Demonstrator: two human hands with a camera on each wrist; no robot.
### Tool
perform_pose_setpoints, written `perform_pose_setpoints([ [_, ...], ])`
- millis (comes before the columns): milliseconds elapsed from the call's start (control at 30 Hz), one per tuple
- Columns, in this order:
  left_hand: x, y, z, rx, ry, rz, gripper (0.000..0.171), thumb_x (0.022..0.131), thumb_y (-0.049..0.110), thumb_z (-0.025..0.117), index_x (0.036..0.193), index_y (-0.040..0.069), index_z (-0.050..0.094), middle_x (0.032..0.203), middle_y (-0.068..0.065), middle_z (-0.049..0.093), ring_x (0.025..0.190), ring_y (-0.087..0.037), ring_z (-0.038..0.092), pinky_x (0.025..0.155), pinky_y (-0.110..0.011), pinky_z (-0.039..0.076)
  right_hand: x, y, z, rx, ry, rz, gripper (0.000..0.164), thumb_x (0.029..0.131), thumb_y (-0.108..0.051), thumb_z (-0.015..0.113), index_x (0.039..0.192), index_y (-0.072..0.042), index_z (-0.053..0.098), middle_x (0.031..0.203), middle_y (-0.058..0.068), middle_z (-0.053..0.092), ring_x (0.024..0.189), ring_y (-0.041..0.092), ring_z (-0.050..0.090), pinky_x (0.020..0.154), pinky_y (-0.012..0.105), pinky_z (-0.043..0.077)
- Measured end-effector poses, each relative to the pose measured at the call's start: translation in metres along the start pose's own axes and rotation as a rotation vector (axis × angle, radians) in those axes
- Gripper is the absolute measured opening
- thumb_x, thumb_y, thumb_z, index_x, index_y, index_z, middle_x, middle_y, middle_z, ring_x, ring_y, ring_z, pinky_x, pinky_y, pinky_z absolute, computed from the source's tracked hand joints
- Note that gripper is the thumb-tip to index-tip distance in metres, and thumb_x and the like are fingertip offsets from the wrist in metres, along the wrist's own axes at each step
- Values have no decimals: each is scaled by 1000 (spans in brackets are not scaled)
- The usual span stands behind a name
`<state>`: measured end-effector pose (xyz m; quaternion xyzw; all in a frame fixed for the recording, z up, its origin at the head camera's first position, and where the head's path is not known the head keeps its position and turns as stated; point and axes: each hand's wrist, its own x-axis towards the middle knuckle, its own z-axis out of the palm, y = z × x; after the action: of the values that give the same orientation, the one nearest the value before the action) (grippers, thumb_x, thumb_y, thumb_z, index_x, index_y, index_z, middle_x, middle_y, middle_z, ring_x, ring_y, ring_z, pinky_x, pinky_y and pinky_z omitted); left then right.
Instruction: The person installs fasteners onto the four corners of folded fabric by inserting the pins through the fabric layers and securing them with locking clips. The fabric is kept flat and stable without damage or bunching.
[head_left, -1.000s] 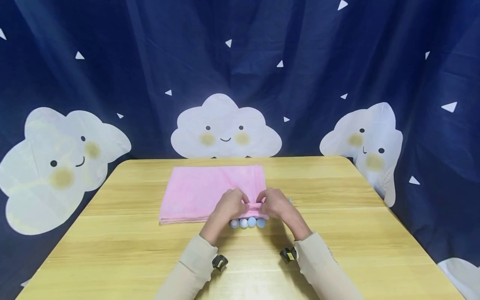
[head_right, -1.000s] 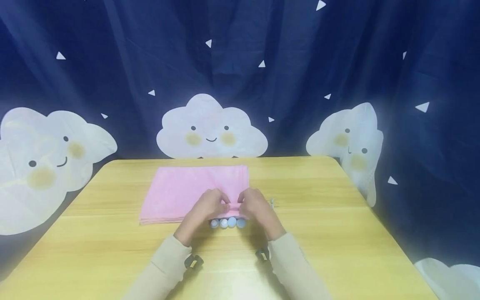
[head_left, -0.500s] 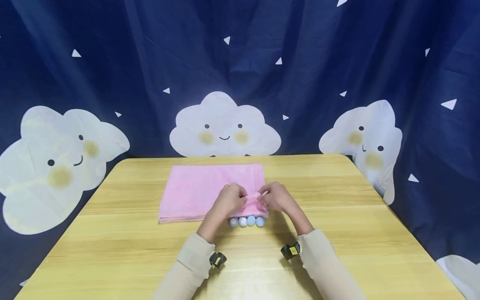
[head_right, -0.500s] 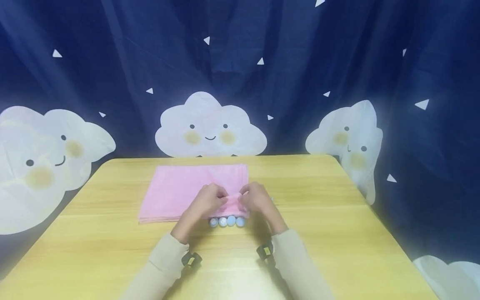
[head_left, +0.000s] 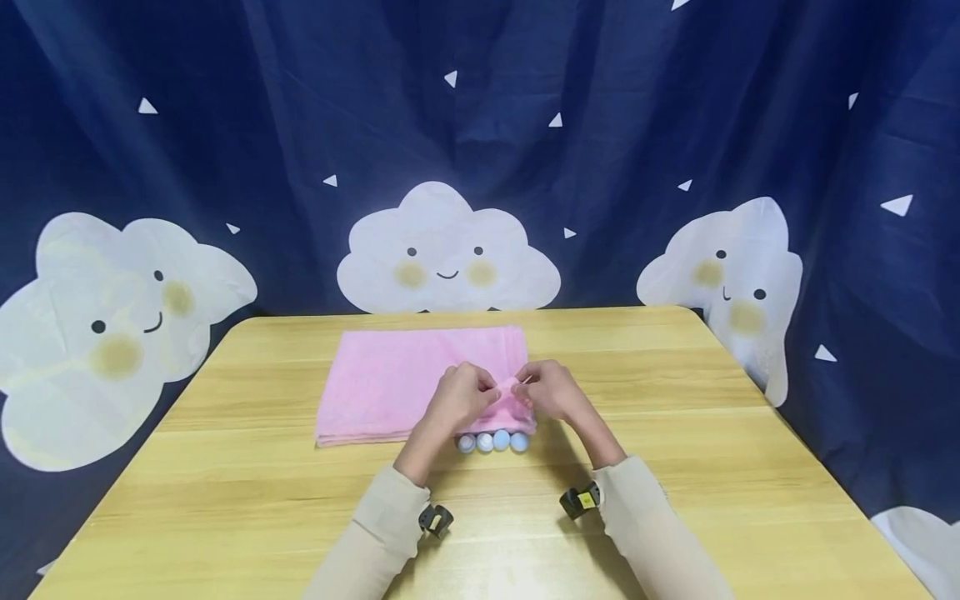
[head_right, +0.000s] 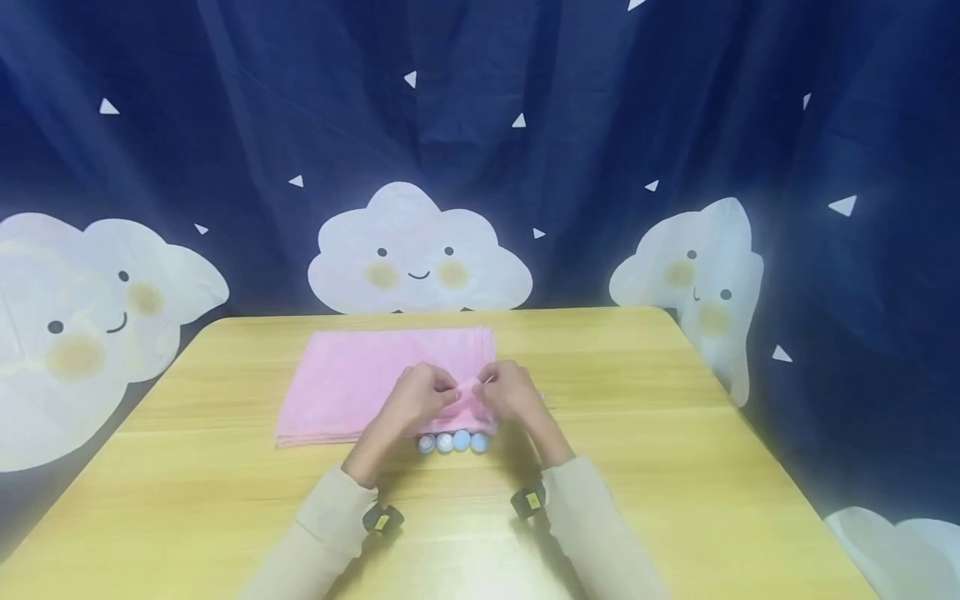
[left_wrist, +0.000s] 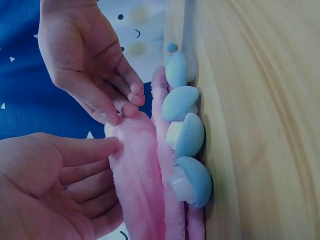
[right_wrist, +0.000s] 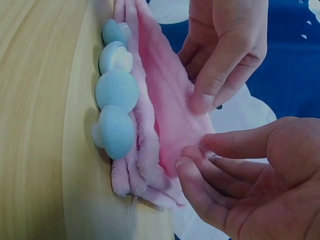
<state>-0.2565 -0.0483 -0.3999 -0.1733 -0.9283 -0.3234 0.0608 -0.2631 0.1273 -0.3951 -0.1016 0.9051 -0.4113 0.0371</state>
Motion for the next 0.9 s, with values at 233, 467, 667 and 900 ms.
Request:
perform_pose_setpoints([
  [233,-1,0,0,-5,3,-9,5,84,12,74,81,9,77,73,3,70,72,-17,61,71,-36,52,-1,1,0,1,-12,4,7,86,-6,67,90,-3,71,76,12,67,66,25,61,52,25,44],
  [467,0,-1,-1,-14,-6,-28,4,84,11,75,81,10,77,72,4,69,72,-16,60,70,-35,52,-1,0,-1,-5,-23,3,9,87,-8,68,93,-3,71,77,11,68,69,26,62,53,25,46],
  [667,1,-1,-5,-29,6,-60,4,85,11,74,82,11,77,72,5,68,70,-15,59,69,-35,51,-3,-1,-18,-23,-9,1,20,93,-14,64,107,-2,71,81,13,68,68,23,64,54,26,50],
  [900,1,-3,-6,-32,30,-55,4,85,11,74,82,10,76,74,3,70,71,-15,60,71,-36,52,-5,12,-42,-164,87,15,19,94,-15,60,99,-1,70,78,10,70,65,18,63,57,34,51],
])
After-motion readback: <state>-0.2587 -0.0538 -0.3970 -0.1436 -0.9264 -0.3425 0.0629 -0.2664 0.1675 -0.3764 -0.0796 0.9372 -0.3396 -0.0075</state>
